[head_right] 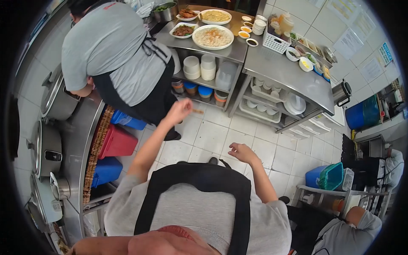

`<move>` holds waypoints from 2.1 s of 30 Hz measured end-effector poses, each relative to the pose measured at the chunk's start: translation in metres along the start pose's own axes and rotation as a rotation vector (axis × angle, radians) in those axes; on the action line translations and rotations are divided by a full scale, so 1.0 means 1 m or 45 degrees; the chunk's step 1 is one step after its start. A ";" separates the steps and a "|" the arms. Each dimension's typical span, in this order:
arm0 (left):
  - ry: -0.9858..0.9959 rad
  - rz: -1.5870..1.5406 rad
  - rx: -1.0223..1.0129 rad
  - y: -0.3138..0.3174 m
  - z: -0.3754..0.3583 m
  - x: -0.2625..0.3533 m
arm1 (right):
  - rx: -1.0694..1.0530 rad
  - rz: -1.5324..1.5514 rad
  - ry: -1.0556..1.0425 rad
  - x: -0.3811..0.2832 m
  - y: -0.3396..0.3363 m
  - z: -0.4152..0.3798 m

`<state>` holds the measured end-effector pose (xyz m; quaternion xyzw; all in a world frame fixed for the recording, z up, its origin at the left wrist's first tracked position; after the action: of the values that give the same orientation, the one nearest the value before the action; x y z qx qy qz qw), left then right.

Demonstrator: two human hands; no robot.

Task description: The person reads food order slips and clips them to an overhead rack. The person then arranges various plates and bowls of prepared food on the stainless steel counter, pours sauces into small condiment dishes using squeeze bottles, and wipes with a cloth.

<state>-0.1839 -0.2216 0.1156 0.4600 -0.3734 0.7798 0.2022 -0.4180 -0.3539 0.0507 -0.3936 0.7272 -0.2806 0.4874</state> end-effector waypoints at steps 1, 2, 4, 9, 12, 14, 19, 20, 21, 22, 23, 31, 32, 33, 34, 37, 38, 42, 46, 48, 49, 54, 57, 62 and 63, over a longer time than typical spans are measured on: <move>0.026 0.001 0.025 -0.004 0.036 0.012 | 0.035 -0.003 -0.009 0.013 -0.006 -0.002; 0.064 0.020 -0.017 -0.006 0.072 0.015 | 0.033 -0.002 -0.008 0.023 -0.010 -0.004; 0.133 0.066 0.049 -0.024 0.141 0.022 | 0.100 0.115 0.130 0.050 -0.020 -0.007; 0.325 0.399 0.160 -0.075 0.301 0.029 | 0.195 0.169 0.267 0.111 -0.036 -0.003; 0.418 0.561 0.189 -0.084 0.372 0.036 | 0.274 0.215 0.380 0.140 -0.064 0.002; 0.448 0.603 0.103 -0.081 0.420 0.015 | 0.313 0.228 0.429 0.156 -0.085 0.008; 0.561 0.728 -0.187 -0.055 0.506 -0.034 | 0.416 0.269 0.590 0.196 -0.152 0.030; 0.566 0.743 -0.243 -0.050 0.518 -0.044 | 0.421 0.274 0.598 0.203 -0.163 0.038; 0.491 0.760 -0.325 -0.045 0.531 -0.057 | 0.426 0.236 0.604 0.210 -0.175 0.045; 0.414 0.776 -0.412 -0.040 0.542 -0.070 | 0.428 0.201 0.613 0.216 -0.185 0.052; 0.412 0.767 -0.431 -0.038 0.550 -0.076 | 0.435 0.209 0.614 0.220 -0.195 0.058; 0.237 0.725 -0.510 -0.032 0.553 -0.086 | 0.392 0.316 0.522 0.237 -0.241 0.107; 0.418 0.666 -0.336 -0.036 0.547 -0.064 | 0.361 0.366 0.477 0.239 -0.246 0.116; 0.258 0.583 -0.296 -0.034 0.541 -0.060 | 0.382 0.500 0.434 0.244 -0.253 0.127; 0.239 0.585 -0.282 -0.020 0.529 -0.055 | 0.403 0.535 0.364 0.234 -0.274 0.140; -0.068 -0.057 -0.085 0.014 0.495 -0.052 | 0.592 0.240 0.107 0.213 -0.334 0.191; -0.166 -0.191 -0.066 0.032 0.482 -0.054 | 0.587 0.221 0.086 0.210 -0.346 0.211; -0.260 -0.439 0.075 0.091 0.451 -0.085 | 0.725 0.033 -0.129 0.197 -0.377 0.281; -0.330 -0.462 0.171 0.109 0.419 -0.079 | 0.889 -0.077 -0.261 0.178 -0.398 0.301; -0.332 -0.499 0.202 0.113 0.399 -0.078 | 0.927 -0.107 -0.296 0.172 -0.401 0.299; -0.357 -0.571 0.150 0.116 0.388 -0.083 | 0.911 -0.075 -0.338 0.167 -0.401 0.295; -0.620 -0.807 0.185 0.106 0.320 -0.084 | 0.683 0.069 -0.476 0.148 -0.404 0.307; -0.954 -0.668 0.230 0.082 0.286 -0.062 | 0.563 -0.047 -0.515 0.125 -0.432 0.360; -0.483 -0.447 0.452 0.052 0.250 -0.027 | 0.591 -0.485 -0.235 0.150 -0.482 0.539; -0.560 -0.358 0.454 0.050 0.239 -0.024 | 0.563 -0.592 -0.137 0.163 -0.491 0.567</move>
<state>-0.0702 -0.4366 0.1462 0.6929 -0.1982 0.6793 0.1385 0.2203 -0.7671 0.1513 -0.4479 0.5124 -0.5145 0.5217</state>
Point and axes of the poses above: each hand's wrist, its own z-axis towards the middle knuckle, its own y-axis out of the palm, x = y × z, the point moved 10 cm from there along z, towards the middle knuckle, and after that the axes turned 14 degrees about -z, right-handed, at the moved point
